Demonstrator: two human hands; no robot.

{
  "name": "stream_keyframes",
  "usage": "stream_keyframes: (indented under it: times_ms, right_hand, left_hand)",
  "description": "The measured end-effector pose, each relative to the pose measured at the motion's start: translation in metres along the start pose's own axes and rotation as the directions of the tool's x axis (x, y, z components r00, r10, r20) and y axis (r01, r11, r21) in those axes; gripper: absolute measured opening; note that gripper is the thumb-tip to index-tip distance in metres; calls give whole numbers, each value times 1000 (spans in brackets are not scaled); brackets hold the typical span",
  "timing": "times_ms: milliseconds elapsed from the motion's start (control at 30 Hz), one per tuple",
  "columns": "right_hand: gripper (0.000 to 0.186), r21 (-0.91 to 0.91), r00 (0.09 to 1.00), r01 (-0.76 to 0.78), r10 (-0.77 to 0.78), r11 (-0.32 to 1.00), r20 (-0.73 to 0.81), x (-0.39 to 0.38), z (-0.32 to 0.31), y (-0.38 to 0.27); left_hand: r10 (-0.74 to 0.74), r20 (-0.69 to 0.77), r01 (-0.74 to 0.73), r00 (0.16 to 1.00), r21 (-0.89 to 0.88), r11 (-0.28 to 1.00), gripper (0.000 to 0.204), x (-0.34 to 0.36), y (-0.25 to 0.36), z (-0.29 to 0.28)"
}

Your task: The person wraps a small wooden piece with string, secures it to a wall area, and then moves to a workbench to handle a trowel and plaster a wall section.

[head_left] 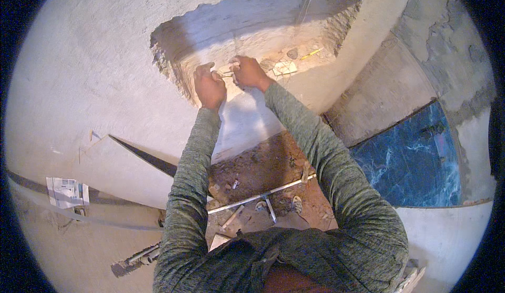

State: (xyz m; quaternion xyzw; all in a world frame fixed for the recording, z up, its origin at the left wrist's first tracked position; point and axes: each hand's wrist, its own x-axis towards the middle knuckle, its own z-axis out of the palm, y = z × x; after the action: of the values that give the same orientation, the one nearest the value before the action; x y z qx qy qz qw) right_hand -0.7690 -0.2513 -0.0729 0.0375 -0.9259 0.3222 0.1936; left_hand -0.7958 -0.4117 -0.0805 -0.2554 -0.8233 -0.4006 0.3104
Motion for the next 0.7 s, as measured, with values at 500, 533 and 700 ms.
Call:
stream_keyframes:
  times_ms: [500,533,700]
  right_hand:
    - [31,709,850,-449,505,544,150,-298,42,47]
    - [31,770,788,-491,584,408,194,-314,38,38]
    - [28,848,582,-519,771,109,258,-378,9,27]
  left_hand:
    - [26,682,-334,731,324,885,35,27,79,124]
    - [10,700,-357,714,352,865,34,26,74,128]
    - [27,599,-287,800,343,895,24,28,78,138]
